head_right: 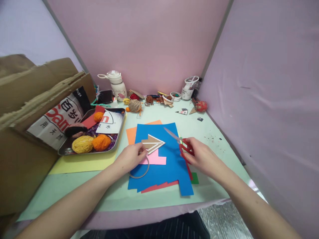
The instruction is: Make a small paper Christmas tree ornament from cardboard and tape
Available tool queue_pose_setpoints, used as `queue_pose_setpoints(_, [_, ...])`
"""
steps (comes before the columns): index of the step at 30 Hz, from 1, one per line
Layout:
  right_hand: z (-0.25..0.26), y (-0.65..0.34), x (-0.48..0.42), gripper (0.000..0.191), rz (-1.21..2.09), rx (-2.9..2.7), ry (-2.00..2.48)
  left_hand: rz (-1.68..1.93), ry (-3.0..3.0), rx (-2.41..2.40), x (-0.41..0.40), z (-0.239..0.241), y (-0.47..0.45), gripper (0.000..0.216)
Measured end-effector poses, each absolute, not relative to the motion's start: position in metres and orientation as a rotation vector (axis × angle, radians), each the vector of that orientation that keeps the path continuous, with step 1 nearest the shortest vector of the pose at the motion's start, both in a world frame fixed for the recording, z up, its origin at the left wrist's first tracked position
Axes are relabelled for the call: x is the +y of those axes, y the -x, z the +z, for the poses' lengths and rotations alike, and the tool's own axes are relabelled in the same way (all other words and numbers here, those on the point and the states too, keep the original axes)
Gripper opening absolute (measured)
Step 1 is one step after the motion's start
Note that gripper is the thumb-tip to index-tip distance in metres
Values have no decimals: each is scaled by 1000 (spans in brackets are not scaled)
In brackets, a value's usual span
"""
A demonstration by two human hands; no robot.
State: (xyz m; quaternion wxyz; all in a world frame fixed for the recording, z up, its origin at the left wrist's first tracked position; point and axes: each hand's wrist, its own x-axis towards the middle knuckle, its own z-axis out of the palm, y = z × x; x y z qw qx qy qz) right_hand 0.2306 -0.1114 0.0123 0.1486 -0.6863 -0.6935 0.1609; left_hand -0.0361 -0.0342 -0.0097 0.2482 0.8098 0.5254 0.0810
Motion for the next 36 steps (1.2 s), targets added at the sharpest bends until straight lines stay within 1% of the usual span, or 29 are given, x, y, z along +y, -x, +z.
queue_pose_setpoints(2, [12, -218, -119, 44, 358, -2137, 1869, 224, -2203, 1431, -34, -10, 36, 19])
queue_pose_setpoints(4, [11, -208, -123, 45, 211, -2258, 1813, 224, -2205, 1428, -34, -11, 37, 18])
queue_pose_setpoints(8, [7, -195, -124, 27, -22, -2387, 1789, 235, -2205, 1426, -33, -15, 37, 19])
queue_pose_setpoints(11, [6, -187, -120, 22, -100, -2462, 1796, 232, -2206, 1441, -33, -16, 37, 19])
queue_pose_setpoints(18, [3, -177, -116, 18, -118, -2522, 1776, 222, -2212, 1431, -34, -15, 37, 20])
queue_pose_setpoints(29, [-6, -175, -117, 17, -144, -2533, 1809, 183, -2204, 1409, -33, -15, 34, 18])
queue_pose_setpoints(33, [-5, -176, -116, 13, -123, -2555, 1817, 182, -2197, 1411, -32, -15, 33, 18])
queue_pose_setpoints(36, [-5, -178, -115, 14, -105, -2555, 1808, 179, -2182, 1411, -30, -14, 34, 18])
